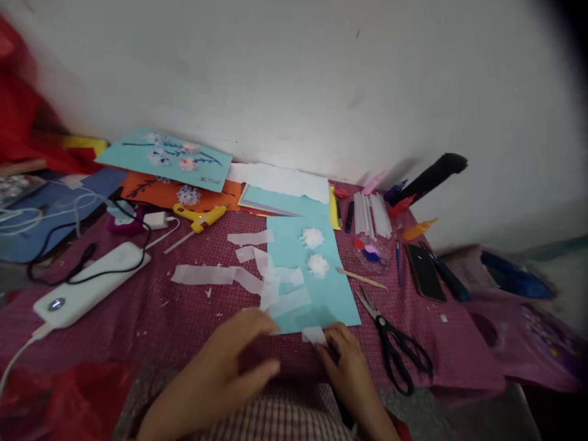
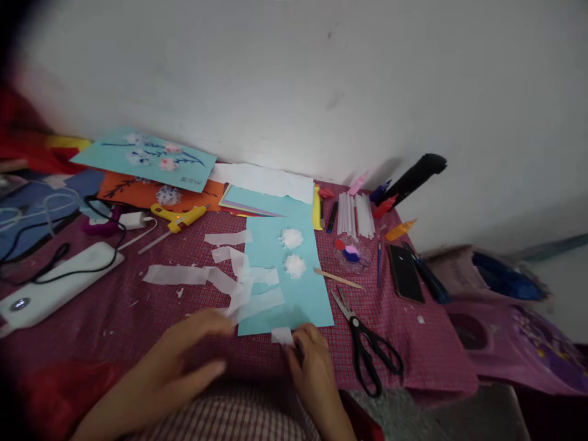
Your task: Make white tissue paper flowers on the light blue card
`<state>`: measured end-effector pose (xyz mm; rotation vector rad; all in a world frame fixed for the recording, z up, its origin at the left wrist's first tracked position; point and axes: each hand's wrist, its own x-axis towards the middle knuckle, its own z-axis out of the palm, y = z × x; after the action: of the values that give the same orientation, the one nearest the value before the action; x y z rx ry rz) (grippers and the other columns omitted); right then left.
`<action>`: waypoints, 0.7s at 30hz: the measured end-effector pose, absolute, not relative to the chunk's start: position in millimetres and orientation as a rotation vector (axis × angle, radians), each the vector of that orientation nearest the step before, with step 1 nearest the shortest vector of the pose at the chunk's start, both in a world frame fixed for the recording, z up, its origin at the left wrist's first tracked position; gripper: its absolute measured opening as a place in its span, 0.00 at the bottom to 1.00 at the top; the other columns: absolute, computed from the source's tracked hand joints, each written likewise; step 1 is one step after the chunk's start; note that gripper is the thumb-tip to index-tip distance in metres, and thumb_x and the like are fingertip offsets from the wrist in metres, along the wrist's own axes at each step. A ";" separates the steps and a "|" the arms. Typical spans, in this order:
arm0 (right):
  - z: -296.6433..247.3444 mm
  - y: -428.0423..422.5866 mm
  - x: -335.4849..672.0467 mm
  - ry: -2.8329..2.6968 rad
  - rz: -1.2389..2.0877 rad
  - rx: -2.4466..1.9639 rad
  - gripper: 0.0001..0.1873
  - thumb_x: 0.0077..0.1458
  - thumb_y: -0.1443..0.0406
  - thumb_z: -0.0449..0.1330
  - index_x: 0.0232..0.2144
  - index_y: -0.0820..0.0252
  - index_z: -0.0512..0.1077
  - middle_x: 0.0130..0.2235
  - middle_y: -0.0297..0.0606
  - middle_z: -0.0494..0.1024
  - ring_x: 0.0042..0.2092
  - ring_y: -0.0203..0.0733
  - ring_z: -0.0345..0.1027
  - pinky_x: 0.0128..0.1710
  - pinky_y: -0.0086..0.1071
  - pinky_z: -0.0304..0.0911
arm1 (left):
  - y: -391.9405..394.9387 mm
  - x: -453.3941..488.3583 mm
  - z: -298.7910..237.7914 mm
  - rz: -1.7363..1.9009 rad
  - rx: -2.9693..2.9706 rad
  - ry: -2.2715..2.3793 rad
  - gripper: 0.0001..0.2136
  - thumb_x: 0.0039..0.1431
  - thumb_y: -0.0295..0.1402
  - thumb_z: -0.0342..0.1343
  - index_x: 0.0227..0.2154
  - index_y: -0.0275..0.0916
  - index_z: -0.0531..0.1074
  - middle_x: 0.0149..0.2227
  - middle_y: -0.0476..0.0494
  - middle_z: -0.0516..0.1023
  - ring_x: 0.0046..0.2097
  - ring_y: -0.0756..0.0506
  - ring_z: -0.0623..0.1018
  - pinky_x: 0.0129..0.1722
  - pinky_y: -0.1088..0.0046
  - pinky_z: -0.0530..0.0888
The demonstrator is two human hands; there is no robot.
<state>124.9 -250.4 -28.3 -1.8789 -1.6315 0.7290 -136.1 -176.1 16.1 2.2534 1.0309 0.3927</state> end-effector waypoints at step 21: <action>-90.7 -220.0 145.7 -1.159 0.716 -1.702 0.23 0.48 0.50 0.59 0.40 0.61 0.73 0.39 0.45 0.81 0.42 0.52 0.73 0.43 0.38 0.68 | -98.9 -155.4 -6.6 0.887 2.037 1.723 0.08 0.57 0.24 0.45 0.27 0.37 0.68 0.32 0.44 0.70 0.36 0.46 0.71 0.37 0.70 0.68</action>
<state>145.7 -220.0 -90.7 -1.7015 -1.1590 0.7162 -155.4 -98.9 -6.6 2.0375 1.7226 0.8869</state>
